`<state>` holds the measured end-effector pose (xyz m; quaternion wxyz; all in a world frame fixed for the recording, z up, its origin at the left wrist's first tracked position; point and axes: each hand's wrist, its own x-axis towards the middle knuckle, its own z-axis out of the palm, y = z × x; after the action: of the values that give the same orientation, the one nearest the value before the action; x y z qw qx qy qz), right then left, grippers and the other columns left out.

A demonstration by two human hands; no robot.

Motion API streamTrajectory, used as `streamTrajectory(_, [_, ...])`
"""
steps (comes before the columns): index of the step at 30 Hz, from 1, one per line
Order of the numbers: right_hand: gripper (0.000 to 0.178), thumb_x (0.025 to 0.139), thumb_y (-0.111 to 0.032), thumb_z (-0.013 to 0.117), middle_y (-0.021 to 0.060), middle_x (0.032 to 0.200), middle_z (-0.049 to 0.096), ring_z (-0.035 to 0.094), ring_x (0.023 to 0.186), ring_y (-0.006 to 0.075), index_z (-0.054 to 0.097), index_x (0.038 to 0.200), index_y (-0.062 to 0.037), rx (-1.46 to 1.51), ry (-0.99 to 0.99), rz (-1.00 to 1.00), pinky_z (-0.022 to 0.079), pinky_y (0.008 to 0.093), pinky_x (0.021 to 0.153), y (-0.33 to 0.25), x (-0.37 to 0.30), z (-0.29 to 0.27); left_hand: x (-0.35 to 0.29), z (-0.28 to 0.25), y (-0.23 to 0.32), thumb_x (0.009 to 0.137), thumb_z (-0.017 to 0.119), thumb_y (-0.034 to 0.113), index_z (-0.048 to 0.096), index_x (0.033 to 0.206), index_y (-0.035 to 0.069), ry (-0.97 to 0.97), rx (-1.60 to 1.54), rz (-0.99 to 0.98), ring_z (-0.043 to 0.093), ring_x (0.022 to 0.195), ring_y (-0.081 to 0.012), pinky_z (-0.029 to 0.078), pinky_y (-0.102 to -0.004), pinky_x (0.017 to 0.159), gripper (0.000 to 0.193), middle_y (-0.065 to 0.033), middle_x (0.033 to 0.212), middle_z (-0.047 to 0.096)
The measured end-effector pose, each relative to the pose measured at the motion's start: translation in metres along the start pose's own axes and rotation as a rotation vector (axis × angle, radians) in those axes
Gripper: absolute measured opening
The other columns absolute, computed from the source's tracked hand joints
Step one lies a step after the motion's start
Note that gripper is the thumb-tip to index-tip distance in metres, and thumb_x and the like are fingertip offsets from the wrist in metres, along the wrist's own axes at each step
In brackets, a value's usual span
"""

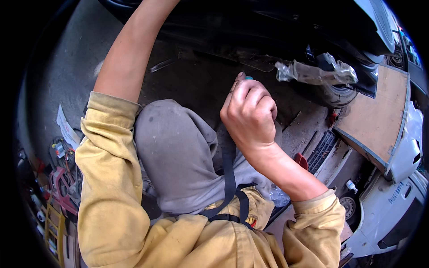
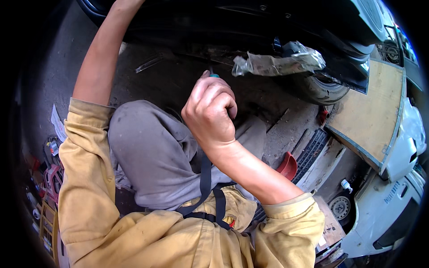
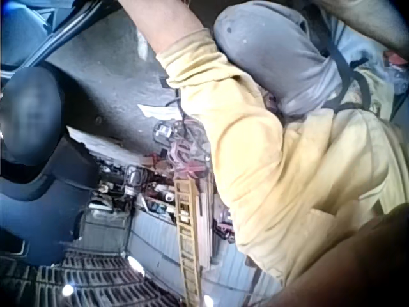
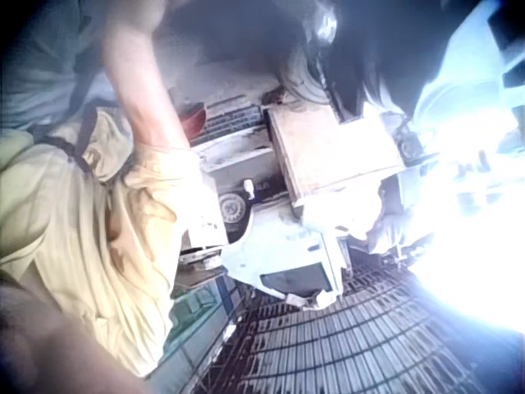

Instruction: The person is repairing a damaged car bumper using a hammer and a screwdriver. They repeatedly hammer and pry at the bumper's edge to adjust its position.

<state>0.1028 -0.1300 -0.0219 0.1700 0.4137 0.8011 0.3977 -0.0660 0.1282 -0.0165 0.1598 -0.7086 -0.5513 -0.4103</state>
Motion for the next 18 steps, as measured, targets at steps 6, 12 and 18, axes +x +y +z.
streamTrajectory(6, [0.028, 0.078, -0.012, 0.070, 0.0188, 0.102, 0.066, 0.070, 0.085, 0.0278, 0.073, 0.100, 0.0044, 0.766, -0.338, -0.029, 0.055, 0.0361, 0.060, 0.071, 0.004, 0.005, 0.042, 0.003, 0.006, 0.093, 0.059, 0.034, 0.064, 0.104, 0.002, -0.247, 0.084, 0.018, 0.058, 0.108, -0.0440, 0.048, -0.0547, 0.092, 0.034, -0.0221, 0.109, 0.064])
streamTrajectory(12, [0.032, 0.072, -0.011, 0.075, 0.0199, 0.088, 0.072, 0.073, 0.082, 0.0337, 0.067, 0.099, 0.0039, 1.094, -0.699, 0.130, 0.060, 0.0392, 0.072, 0.119, 0.012, 0.023, 0.065, 0.027, 0.003, 0.095, 0.058, 0.036, 0.065, 0.105, 0.002, -0.275, -0.091, -0.055, 0.058, 0.107, -0.0433, 0.049, -0.0533, 0.088, 0.036, -0.0238, 0.106, 0.063])
streamTrajectory(18, [0.048, 0.074, -0.010, 0.070, 0.0197, 0.087, 0.070, 0.073, 0.069, 0.0295, 0.063, 0.120, 0.0043, 0.977, -0.602, 0.176, 0.059, 0.0348, 0.061, 0.102, -0.004, 0.006, 0.057, 0.034, -0.001, 0.103, 0.045, 0.022, 0.065, 0.106, -0.002, -0.179, -0.137, 0.158, 0.056, 0.103, -0.0451, 0.045, -0.0492, 0.092, 0.031, -0.0249, 0.106, 0.063])
